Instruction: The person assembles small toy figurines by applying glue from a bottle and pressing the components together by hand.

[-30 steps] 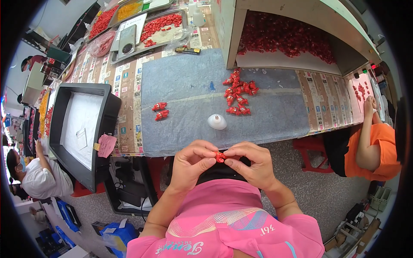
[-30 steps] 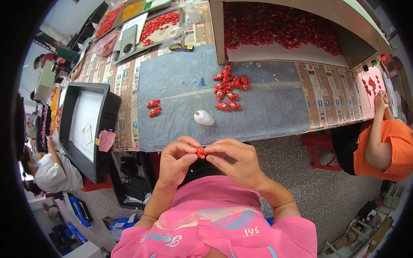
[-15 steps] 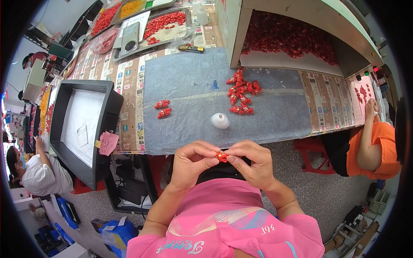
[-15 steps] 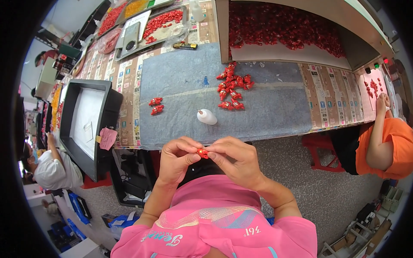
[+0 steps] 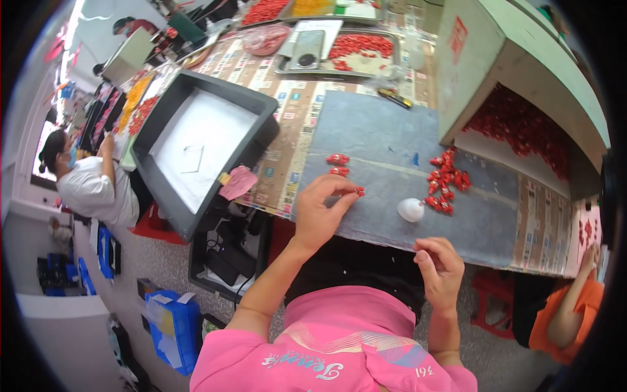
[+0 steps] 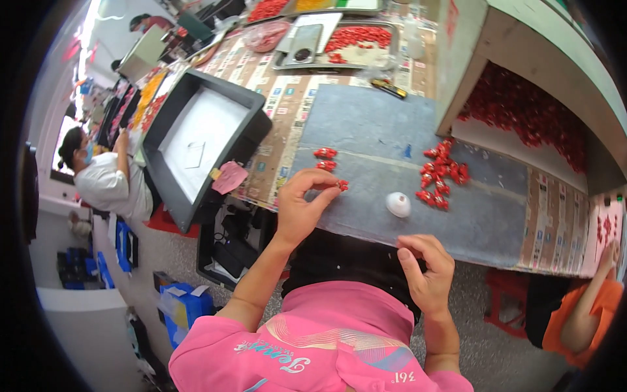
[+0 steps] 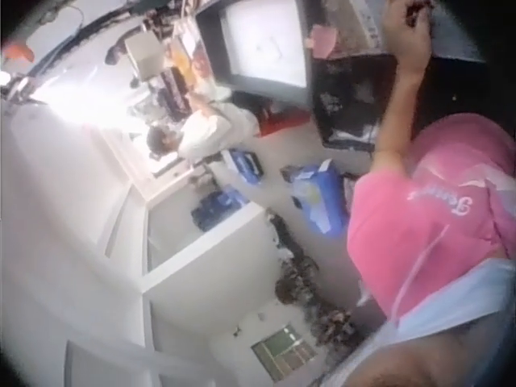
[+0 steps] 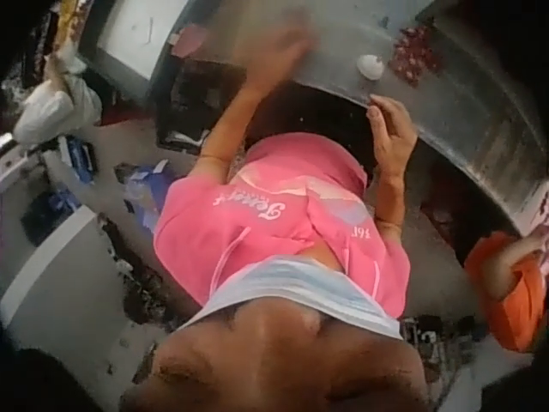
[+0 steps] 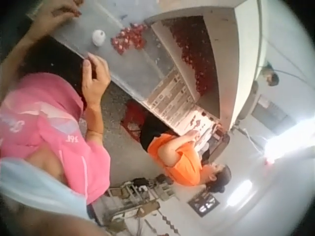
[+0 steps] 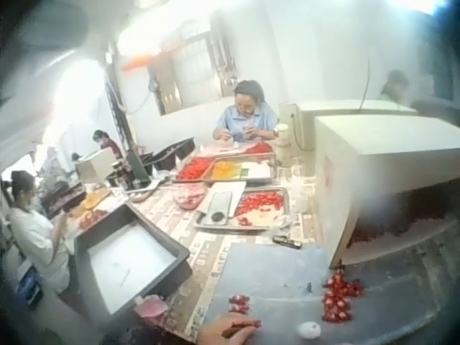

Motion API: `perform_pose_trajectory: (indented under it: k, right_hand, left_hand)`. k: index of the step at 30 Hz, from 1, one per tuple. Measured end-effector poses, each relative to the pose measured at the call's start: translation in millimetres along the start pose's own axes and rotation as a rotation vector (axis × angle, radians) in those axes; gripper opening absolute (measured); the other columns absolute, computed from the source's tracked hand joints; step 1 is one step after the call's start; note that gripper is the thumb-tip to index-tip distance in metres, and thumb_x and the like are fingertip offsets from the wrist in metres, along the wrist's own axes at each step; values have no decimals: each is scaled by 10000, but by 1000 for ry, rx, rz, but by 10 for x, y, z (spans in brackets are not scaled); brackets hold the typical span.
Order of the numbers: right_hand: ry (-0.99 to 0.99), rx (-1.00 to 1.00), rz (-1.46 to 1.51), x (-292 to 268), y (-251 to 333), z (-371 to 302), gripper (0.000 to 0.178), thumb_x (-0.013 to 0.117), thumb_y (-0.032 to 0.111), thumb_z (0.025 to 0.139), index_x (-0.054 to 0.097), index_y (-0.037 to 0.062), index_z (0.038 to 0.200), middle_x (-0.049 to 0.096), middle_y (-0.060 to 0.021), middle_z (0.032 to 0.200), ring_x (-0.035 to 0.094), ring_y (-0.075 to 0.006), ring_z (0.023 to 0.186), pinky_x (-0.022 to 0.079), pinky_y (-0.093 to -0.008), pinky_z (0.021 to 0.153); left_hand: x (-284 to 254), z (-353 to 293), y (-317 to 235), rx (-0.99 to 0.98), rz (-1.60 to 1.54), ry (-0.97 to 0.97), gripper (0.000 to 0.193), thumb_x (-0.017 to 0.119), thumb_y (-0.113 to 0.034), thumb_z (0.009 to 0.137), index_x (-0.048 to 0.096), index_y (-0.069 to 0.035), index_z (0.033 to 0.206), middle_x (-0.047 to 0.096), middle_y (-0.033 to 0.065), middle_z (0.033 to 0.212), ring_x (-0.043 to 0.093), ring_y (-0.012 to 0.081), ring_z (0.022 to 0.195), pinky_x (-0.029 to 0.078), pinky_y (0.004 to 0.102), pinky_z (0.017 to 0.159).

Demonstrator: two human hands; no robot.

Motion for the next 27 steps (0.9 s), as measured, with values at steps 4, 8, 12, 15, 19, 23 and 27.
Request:
perform_pose_trajectory:
  k: [4, 8, 12, 15, 19, 23, 27]
  right_hand:
    - [45, -8, 1, 49, -24, -21, 119, 628, 15, 836, 645, -36, 942, 619, -84, 864, 584, -122, 730, 464, -217, 640]
    - [35, 27, 48, 51, -25, -47, 103, 617, 19, 851, 645, -37, 932, 605, -84, 875, 572, -108, 701, 466, -201, 614]
    - [12, 40, 52, 51, -51, -14, 104, 622, 20, 848, 643, -34, 934, 603, -83, 876, 569, -107, 705, 463, -205, 620]
    - [-83, -50, -81, -9, -53, 53, 149, 649, 15, 817, 638, -19, 962, 600, -82, 905, 568, -111, 731, 459, -219, 639]
    - [-202, -150, -378, 52, 148, 239, 351, 726, 25, 717, 618, 23, 1050, 587, -104, 1074, 598, -207, 835, 460, -290, 729]
    - [-213, -187, -440, 151, -2, 395, 423, 757, 69, 689, 609, 35, 1084, 599, -129, 1106, 604, -295, 906, 463, -355, 796]
    - [-131, -156, -440, 175, -249, 450, 438, 756, 75, 686, 592, 19, 1089, 617, -140, 1031, 602, -294, 903, 467, -363, 803]
  left_hand:
    - [-50, 54, -4, 262, 356, -95, 190, 713, 1, 679, 632, -34, 848, 624, 88, 816, 576, 274, 828, 460, 350, 727]
    - [-108, 26, -2, 316, 415, -163, 194, 729, -9, 669, 652, -48, 844, 633, 83, 865, 569, 269, 821, 460, 342, 721]
    - [-161, -29, -79, 313, 447, -212, 198, 734, -7, 665, 652, -48, 841, 625, 78, 872, 561, 263, 818, 454, 336, 715]
    - [-144, -106, -160, 324, 416, -195, 202, 735, 3, 658, 652, -47, 836, 624, 78, 861, 561, 255, 812, 452, 333, 705]
    - [49, -181, -231, 300, 257, -81, 176, 724, 5, 675, 654, -42, 829, 619, 79, 847, 566, 250, 811, 455, 329, 702]
    - [266, -182, -206, 231, 134, 25, 154, 706, 15, 691, 656, -34, 828, 618, 86, 843, 575, 245, 805, 459, 317, 711]
    - [335, -177, -197, 229, 139, 60, 154, 696, 27, 692, 658, -31, 829, 622, 87, 848, 579, 231, 798, 458, 309, 704]
Point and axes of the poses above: each hand's wrist, its own z-axis towards the middle knuckle, its own x-axis out of the palm, y = z × x, the point moved 7 cm from there along z, towards the middle knuckle
